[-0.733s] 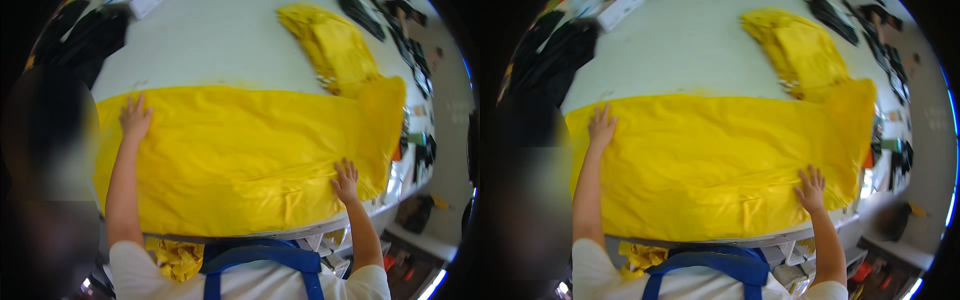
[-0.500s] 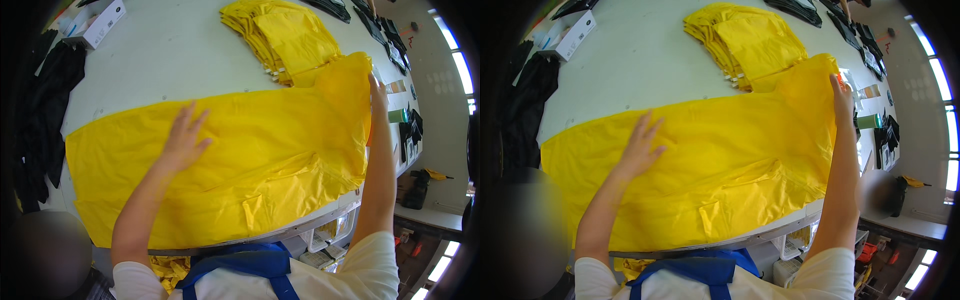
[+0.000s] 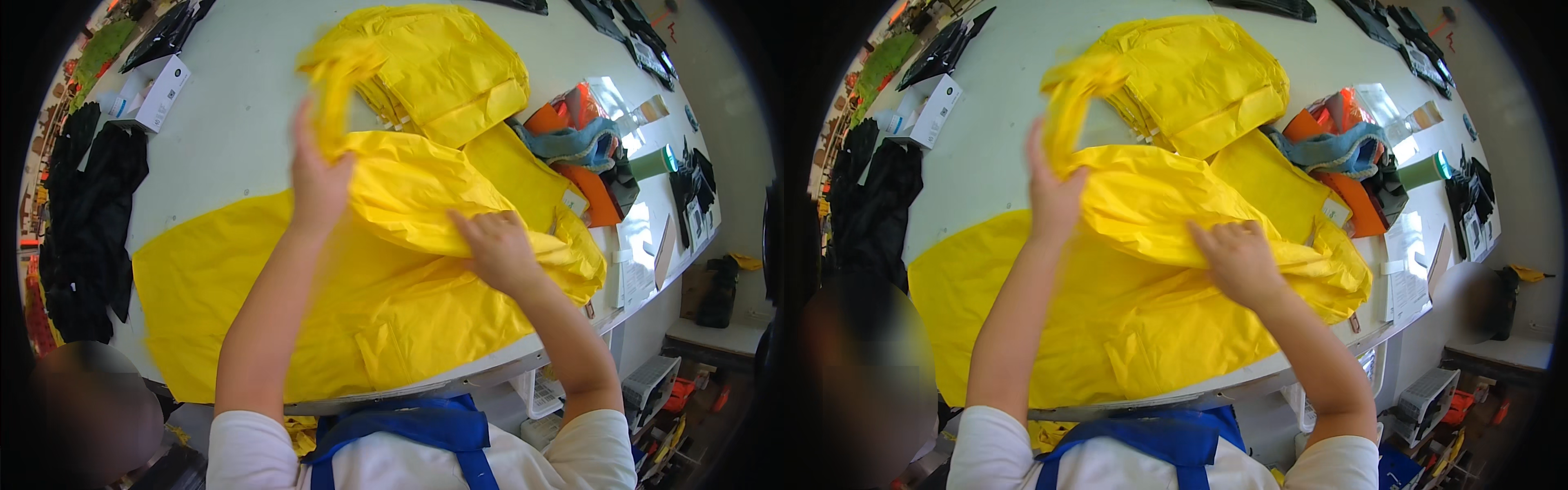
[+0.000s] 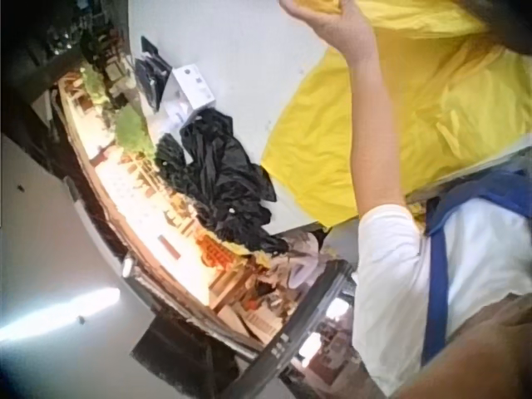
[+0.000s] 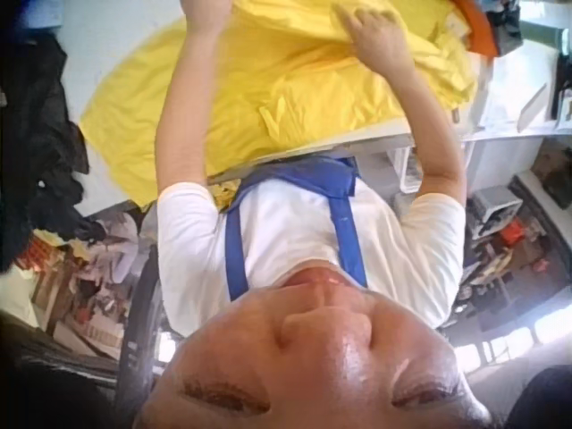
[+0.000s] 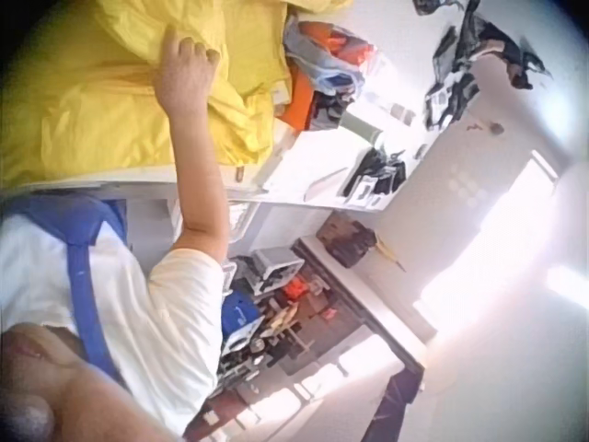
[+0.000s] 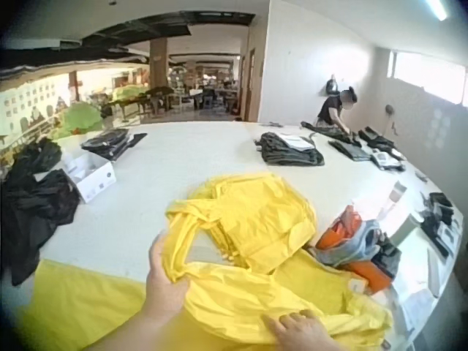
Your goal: The person folds a yellow raincoat on a white table. They smooth the fabric, fold the sleeves and body, and use scissors to trim a small piece of fabric. The folded raincoat is placed on a stack of similar items.
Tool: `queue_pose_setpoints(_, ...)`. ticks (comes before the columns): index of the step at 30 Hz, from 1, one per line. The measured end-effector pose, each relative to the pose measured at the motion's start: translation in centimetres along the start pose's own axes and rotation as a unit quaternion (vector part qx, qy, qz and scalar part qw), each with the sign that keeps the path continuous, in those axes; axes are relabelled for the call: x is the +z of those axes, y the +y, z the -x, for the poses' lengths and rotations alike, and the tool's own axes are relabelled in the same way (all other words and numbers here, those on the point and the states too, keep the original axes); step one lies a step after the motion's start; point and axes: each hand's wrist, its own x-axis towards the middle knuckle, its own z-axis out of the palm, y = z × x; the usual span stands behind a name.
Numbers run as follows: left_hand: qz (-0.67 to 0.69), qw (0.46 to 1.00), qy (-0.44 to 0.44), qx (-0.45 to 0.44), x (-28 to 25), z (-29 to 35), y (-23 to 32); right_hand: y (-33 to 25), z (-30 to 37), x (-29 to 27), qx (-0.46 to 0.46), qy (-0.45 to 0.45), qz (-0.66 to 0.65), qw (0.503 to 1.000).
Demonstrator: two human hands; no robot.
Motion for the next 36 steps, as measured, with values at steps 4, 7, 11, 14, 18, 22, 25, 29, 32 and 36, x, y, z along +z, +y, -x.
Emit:
queue_pose_setpoints(4,-0.219,0.938,-0.101,-0.247,-9.2,11.9,-3.5,6.3,6.9,0.5,0.051,0.044,0.031,0.997)
queue_pose_setpoints(7,-0.341,0.837,-0.264,-0.337,-10.0,10.5,1.3,7.9,10.2,1.7,0.038,0.042,0.034,0.998)
queue_pose_setpoints(11,-0.186,0.962,-0.192,-0.057,-1.7,6.4,2.1,7.3,9.8,1.0,0.002,0.070,-0.019,0.997)
queue_pose_setpoints(14,-0.288,0.855,-0.416,-0.115,6.6,3.0,1.2,8.1,9.7,-0.1,0.021,0.060,-0.023,0.998)
queue_pose_setpoints(18,-0.119,0.932,-0.307,-0.154,10.4,-0.7,-3.7,12.0,12.4,0.9,0.049,0.089,0.045,0.994)
queue_pose_setpoints(22,-0.188,0.929,-0.301,-0.108,12.4,-5.1,-8.2,14.8,11.8,3.6,0.053,0.060,0.124,0.989)
queue_pose_setpoints(25,-0.309,0.904,-0.277,-0.101,11.8,-3.9,-9.2,14.5,8.2,3.8,0.079,-0.094,0.094,0.988)
queue_pose_setpoints(29,-0.261,0.945,-0.197,0.012,7.6,-2.0,-6.7,7.7,2.9,-1.6,0.142,-0.091,-0.071,0.983)
queue_pose_setpoints(32,-0.366,0.927,-0.037,0.076,-3.9,2.4,-5.9,6.0,3.2,4.8,0.070,-0.064,-0.034,0.995)
queue_pose_setpoints(36,-0.454,0.858,0.185,-0.152,-22.4,12.5,-8.7,-1.9,-3.8,3.1,0.057,-0.100,-0.100,0.988)
